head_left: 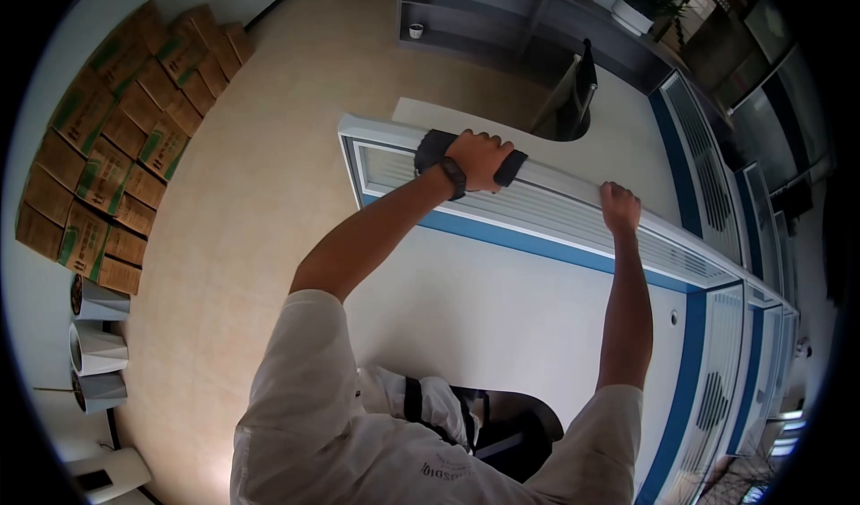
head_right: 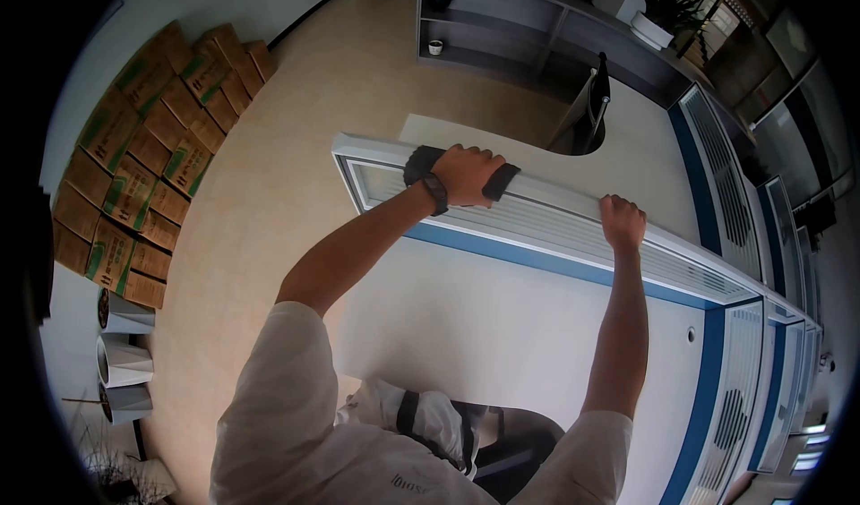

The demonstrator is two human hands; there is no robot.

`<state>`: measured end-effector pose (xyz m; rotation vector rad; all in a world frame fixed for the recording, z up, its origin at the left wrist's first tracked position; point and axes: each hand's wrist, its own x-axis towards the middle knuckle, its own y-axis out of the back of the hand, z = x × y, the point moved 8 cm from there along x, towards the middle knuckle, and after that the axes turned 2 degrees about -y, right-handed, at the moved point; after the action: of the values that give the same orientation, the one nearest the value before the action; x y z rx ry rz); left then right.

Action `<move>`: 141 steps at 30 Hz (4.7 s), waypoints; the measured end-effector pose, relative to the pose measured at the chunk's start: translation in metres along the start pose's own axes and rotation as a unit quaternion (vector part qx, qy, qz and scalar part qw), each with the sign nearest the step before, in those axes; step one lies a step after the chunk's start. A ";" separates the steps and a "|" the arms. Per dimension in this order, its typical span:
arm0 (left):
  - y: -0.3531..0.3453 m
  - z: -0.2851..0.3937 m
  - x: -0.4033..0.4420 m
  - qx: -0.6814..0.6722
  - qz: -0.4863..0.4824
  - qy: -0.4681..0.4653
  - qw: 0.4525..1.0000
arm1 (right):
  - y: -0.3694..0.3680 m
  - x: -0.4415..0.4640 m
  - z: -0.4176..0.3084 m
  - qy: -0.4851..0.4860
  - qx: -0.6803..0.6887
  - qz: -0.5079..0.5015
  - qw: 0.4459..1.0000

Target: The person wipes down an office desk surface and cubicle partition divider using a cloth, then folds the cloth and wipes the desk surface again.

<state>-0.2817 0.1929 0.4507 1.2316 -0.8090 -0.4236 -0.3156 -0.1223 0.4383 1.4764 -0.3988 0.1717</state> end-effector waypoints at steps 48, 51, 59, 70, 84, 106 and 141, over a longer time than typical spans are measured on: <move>0.061 -0.129 -0.100 0.009 0.025 0.057 0.998 | -0.003 -0.002 0.001 0.020 -0.001 0.055 0.998; 0.049 -0.091 -0.070 0.017 0.000 0.030 0.999 | 0.000 -0.003 0.001 0.001 0.016 0.055 0.998; -0.017 0.021 0.024 0.001 -0.013 0.020 1.000 | 0.000 -0.001 0.003 -0.032 0.039 0.024 0.998; 0.015 0.035 0.020 -0.014 0.095 -0.032 0.995 | 0.000 0.001 -0.001 -0.001 -0.011 -0.032 0.999; 0.037 -0.119 -0.040 -0.133 0.036 0.209 0.968 | 0.000 0.004 0.005 -0.094 0.067 -0.109 0.987; 0.031 -0.124 -0.040 -0.108 0.003 0.236 0.966 | 0.031 -0.012 -0.277 0.161 0.050 -0.038 0.985; 0.027 -0.119 -0.033 -0.113 0.037 0.197 0.973 | 0.033 -0.009 -0.114 0.177 0.123 -0.091 0.972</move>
<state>-0.2187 0.3028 0.4522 1.0243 -0.4498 -0.1922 -0.3175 -0.0059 0.4605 1.6768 0.0497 0.3408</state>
